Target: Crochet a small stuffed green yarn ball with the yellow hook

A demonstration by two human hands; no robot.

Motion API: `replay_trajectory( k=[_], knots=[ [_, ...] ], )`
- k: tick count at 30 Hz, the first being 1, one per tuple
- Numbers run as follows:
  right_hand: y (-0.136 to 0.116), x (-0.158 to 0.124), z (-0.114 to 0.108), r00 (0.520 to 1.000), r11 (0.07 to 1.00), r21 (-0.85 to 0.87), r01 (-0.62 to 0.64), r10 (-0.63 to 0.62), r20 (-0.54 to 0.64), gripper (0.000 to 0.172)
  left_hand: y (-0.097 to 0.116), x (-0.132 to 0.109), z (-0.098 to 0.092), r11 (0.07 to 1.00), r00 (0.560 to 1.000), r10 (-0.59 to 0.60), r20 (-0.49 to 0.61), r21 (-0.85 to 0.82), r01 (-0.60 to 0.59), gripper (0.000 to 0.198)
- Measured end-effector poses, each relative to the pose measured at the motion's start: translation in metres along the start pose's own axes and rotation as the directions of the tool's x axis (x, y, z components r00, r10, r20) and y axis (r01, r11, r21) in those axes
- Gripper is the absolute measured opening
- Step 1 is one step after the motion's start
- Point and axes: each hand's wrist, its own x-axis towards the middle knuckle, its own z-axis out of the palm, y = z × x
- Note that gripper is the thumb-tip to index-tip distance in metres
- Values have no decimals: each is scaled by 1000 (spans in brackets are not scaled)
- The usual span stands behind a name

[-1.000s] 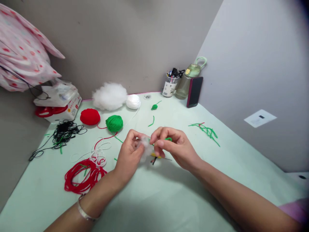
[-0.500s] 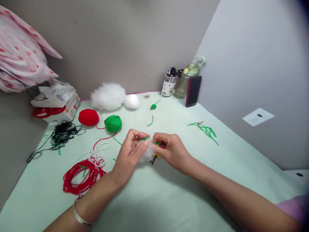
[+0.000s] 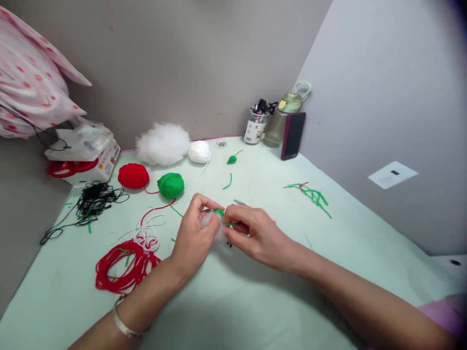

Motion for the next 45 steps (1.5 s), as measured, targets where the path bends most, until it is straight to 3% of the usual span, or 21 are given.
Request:
replay_trajectory(
  k=[6,10,14,17,20,26,31,34,40,45],
  knots=[
    [10,3,6,981,996,46,-79,86,-174,21,6,-4,-3,995,989,-58,134,-77,69,18],
    [13,7,-4,973,972,189,-144,173,-152,25,6,-3,-5,990,979,-48,199,-117,72,29],
    [8,8,-11,991,928,352,-121,135,-17,30,3,2,-5,994,982,-59,179,-76,74,27],
    [2,3,-7,988,933,324,-154,147,48,23,2,4,-4,999,995,-38,97,-17,39,18],
    [-1,0,-1,985,957,231,-174,169,42,14,1,2,-2,999,1000,-3,5,46,3,13],
    [8,11,1,973,844,489,-220,225,49,33,-4,-4,2,997,996,73,-41,37,-72,14],
    [16,9,7,967,937,291,-195,233,-101,20,-1,-6,-2,996,995,85,47,-6,-85,16],
    [18,7,6,964,960,209,-184,218,-153,22,0,-4,-5,998,995,50,91,-42,-46,20],
    [10,9,-4,986,916,368,-160,163,23,25,-4,1,-3,1000,998,30,51,-9,-29,17],
    [0,3,2,985,934,312,-174,164,60,11,-2,3,-2,999,999,2,-47,42,0,13]
  ],
)
